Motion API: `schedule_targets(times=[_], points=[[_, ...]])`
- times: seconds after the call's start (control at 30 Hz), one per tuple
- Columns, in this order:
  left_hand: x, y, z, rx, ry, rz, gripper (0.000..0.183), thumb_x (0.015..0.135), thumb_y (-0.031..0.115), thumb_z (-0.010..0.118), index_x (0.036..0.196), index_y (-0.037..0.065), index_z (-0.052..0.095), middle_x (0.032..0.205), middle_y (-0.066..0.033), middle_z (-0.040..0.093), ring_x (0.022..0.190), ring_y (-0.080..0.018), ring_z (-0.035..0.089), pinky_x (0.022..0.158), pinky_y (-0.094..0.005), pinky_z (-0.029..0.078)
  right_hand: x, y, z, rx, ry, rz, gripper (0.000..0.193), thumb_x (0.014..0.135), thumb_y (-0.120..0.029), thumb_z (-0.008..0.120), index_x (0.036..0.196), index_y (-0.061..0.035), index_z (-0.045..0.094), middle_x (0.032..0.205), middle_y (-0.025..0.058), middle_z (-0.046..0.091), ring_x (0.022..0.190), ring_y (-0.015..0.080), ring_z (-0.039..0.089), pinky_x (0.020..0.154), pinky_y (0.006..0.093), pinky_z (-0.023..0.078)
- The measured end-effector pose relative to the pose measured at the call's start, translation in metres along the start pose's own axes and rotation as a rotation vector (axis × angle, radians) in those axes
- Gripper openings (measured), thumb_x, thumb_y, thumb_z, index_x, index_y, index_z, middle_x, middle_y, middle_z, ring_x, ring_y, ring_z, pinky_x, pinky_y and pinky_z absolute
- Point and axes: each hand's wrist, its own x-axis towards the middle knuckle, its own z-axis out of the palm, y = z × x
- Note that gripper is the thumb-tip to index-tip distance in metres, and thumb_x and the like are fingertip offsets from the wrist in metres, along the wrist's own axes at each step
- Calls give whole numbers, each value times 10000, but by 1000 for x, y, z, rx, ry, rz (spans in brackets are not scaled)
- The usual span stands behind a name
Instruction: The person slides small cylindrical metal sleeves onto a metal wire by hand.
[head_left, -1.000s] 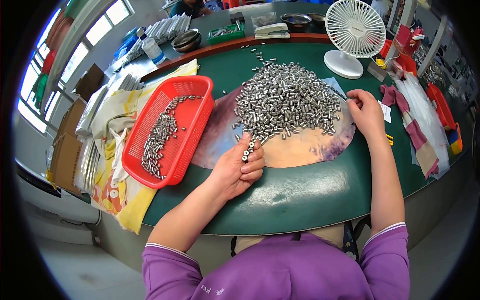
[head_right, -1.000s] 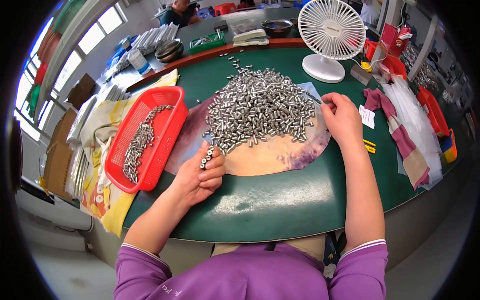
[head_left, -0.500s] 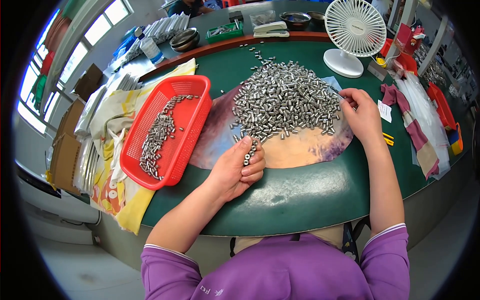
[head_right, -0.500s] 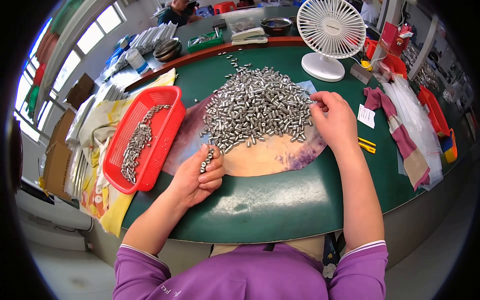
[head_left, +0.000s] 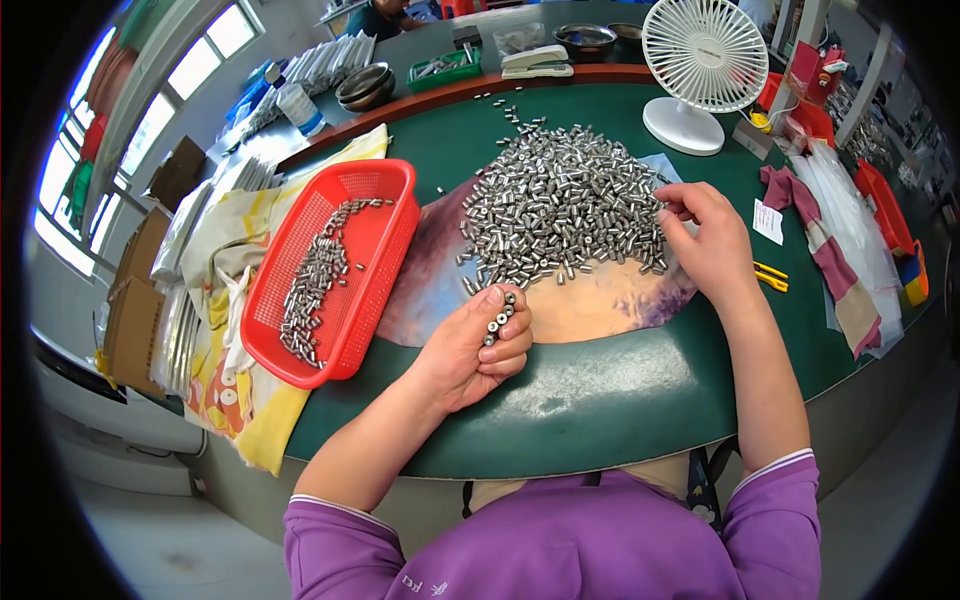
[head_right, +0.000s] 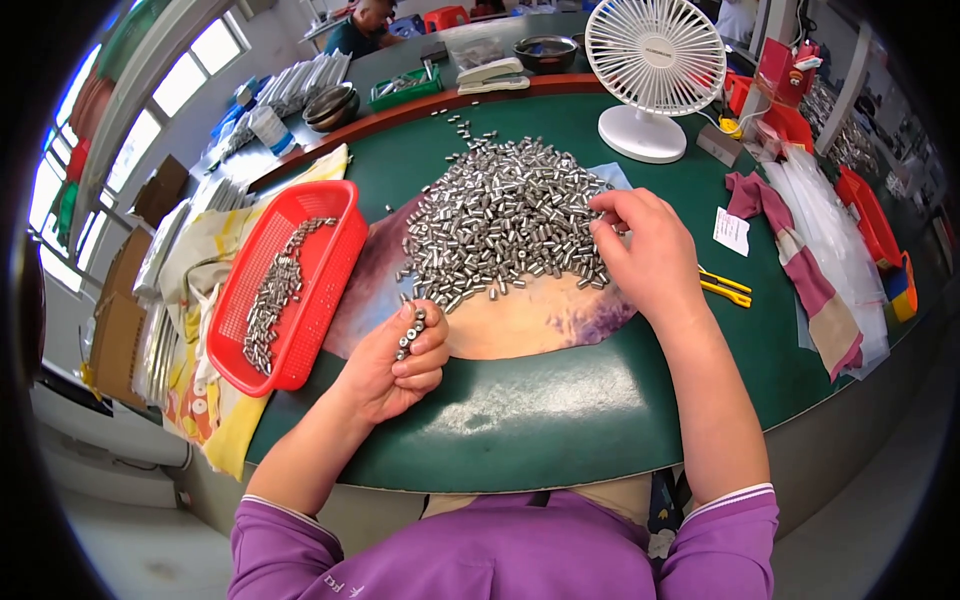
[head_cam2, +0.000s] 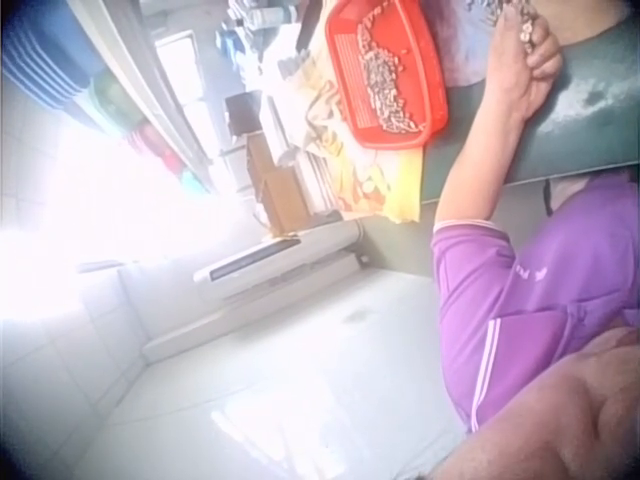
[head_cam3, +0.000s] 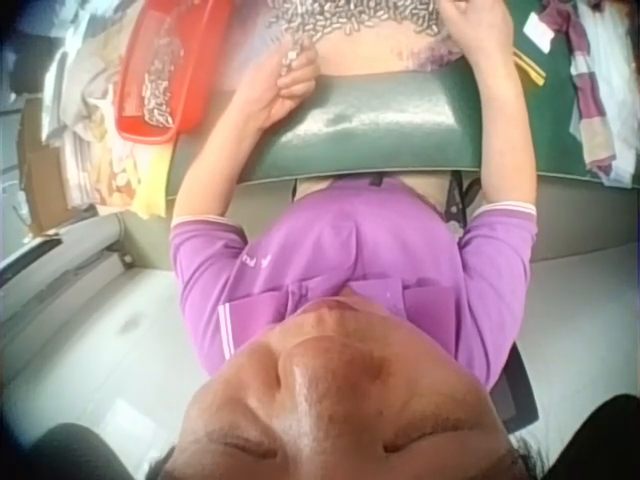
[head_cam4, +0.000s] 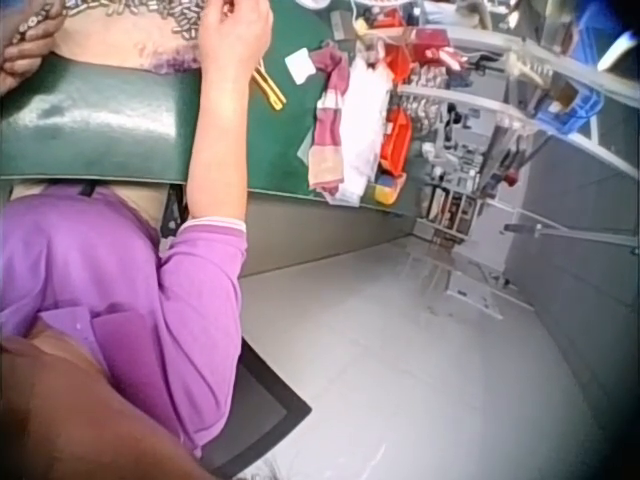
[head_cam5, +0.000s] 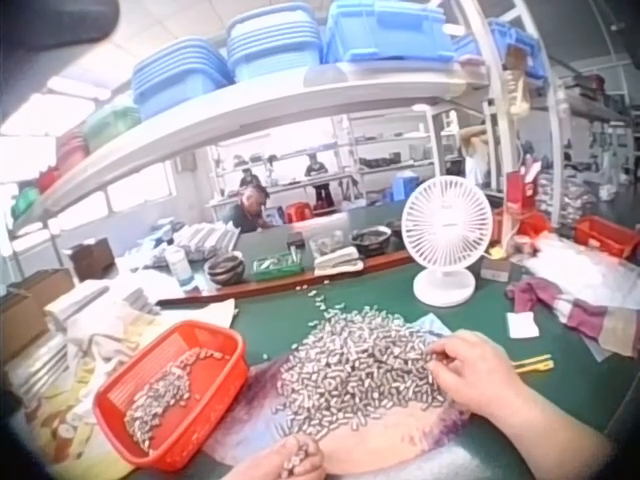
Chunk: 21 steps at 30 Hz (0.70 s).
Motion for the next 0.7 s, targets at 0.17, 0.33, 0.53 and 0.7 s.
schedule_targets(times=[0.17,0.33,0.53,0.7], points=[[1,-1,0,11,-34,7,225,1020,286,459,1034,67,512,795,-16,434,539,-47,331,466,-181,258,-1,0,-2,-37,-25,-47,186,814,-74,639,994,-23,647,878,78,613,803,195,613,752,303,499],[0,0,0,8,-35,31,214,1016,273,471,1040,65,515,802,-17,444,539,-46,333,468,-180,258,-2,-5,1,-39,-23,-56,184,810,-74,640,990,-33,649,869,76,615,803,197,613,750,308,501],[-12,39,8,303,253,386,181,1006,241,494,1034,65,525,818,-13,496,552,-42,358,475,-177,285,-5,-5,6,-12,-38,-65,168,809,-104,642,969,-56,656,852,76,619,820,231,610,750,342,495],[-55,105,-6,1072,766,687,178,1002,217,496,1042,51,546,805,-13,554,581,-49,447,501,-199,366,-7,-5,7,6,-50,-69,151,809,-119,650,950,-66,657,838,77,618,828,263,601,749,374,482]])
